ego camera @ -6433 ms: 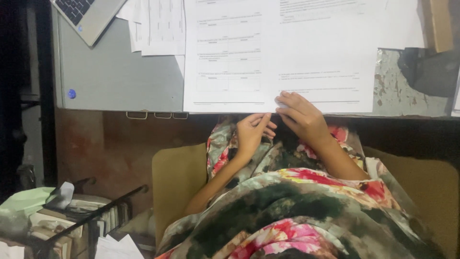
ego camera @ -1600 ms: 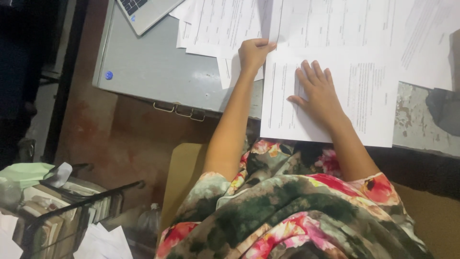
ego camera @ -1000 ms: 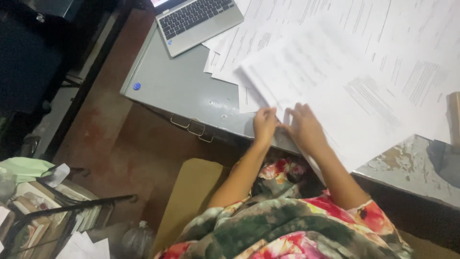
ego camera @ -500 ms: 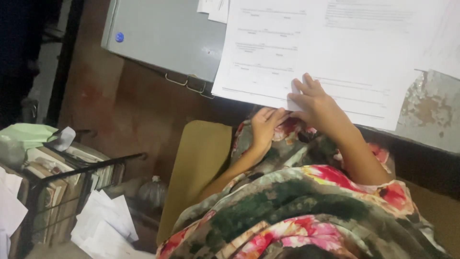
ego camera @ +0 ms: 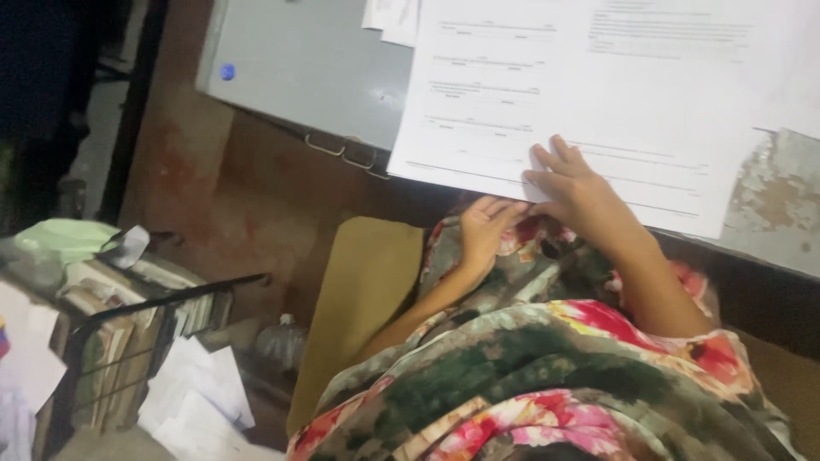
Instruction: Sort and organize printed documents on a desk while using a laptop
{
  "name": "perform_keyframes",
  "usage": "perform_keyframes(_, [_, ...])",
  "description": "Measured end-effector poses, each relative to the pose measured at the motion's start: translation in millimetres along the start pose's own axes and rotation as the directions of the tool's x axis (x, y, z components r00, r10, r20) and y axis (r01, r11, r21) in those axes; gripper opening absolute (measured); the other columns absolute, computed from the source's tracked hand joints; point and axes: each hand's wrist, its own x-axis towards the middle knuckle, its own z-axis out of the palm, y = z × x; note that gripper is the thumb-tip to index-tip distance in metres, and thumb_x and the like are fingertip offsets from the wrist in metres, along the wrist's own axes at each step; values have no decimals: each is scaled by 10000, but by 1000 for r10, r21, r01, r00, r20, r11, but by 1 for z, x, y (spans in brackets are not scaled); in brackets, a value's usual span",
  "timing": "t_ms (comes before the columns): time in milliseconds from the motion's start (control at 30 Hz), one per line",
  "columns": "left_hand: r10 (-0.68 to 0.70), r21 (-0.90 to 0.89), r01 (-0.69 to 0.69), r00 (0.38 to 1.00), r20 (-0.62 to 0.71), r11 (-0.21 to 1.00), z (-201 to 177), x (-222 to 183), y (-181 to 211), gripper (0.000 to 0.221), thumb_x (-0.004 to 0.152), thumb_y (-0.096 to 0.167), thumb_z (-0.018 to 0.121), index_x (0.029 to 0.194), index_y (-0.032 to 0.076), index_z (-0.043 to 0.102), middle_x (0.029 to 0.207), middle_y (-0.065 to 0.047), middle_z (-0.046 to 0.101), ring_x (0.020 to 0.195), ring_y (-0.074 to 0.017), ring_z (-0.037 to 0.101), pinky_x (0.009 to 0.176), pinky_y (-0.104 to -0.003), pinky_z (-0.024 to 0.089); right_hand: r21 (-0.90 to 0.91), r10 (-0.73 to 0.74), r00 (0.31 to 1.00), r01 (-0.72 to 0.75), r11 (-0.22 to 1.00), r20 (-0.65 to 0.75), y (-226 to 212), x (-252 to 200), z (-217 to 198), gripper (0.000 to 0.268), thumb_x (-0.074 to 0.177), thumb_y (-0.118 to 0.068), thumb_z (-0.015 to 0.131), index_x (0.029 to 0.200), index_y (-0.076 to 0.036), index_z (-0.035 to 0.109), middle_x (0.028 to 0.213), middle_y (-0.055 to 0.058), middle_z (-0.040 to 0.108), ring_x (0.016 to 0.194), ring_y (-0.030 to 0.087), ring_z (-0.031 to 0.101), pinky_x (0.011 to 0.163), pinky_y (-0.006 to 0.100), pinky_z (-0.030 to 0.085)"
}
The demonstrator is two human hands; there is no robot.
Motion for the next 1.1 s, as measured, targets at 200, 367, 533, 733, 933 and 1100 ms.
perform_keyframes(200, [3,-14,-3,1000,2,1000,4,-2,4,357,907,34,807,1206,-63,638,1044,-214,738,943,-342,728,858,-479,609,-39,13,1000,-13,999,3,0,1,2,602,720,-348,864,1269,-139,731,1503,163,595,1469,452,432,1200,555,389])
perform_keyframes(367, [-3,14,3,1000,1,1000,3,-2,6,365,912,24,794,1231,-66,641,1061,-216,739,945,-339,728,855,-474,608,5,-5,1000,5,1000,-10,8,-2,4,618,698,-336,877,1268,-146,730,1501,163,591,1455,467,427,1190,574,381])
perform_keyframes(533, [-14,28,13,1000,4,1000,-7,6,-11,365,905,33,801,1232,-34,652,1064,-180,751,945,-309,736,857,-453,617,33,5,1000,-4,999,-20,9,-3,4,612,704,-360,872,1258,-141,731,1497,168,590,1451,472,424,1187,584,373])
perform_keyframes(733, [-17,63,19,1000,-18,998,-11,7,-6,351,898,2,791,1221,-45,660,1057,-203,750,943,-330,739,852,-469,622,77,30,999,-30,997,12,17,-2,9,590,708,-322,879,1251,-143,732,1511,154,572,1465,467,392,1202,586,339])
perform_keyframes(933, [-10,169,16,999,-34,986,4,-1,14,346,902,9,779,1223,-44,658,1057,-191,754,940,-299,747,858,-454,618,125,77,997,-77,989,4,2,0,-6,580,697,-267,890,1232,-103,736,1501,151,575,1460,466,390,1211,581,317])
perform_keyframes(1100, [18,161,-9,999,-51,987,23,-14,37,322,907,12,772,1211,-19,669,1067,-173,757,958,-288,751,883,-459,620,120,51,999,-52,991,13,1,0,-6,545,735,-300,860,1229,-110,730,1509,135,571,1452,468,401,1202,580,338])
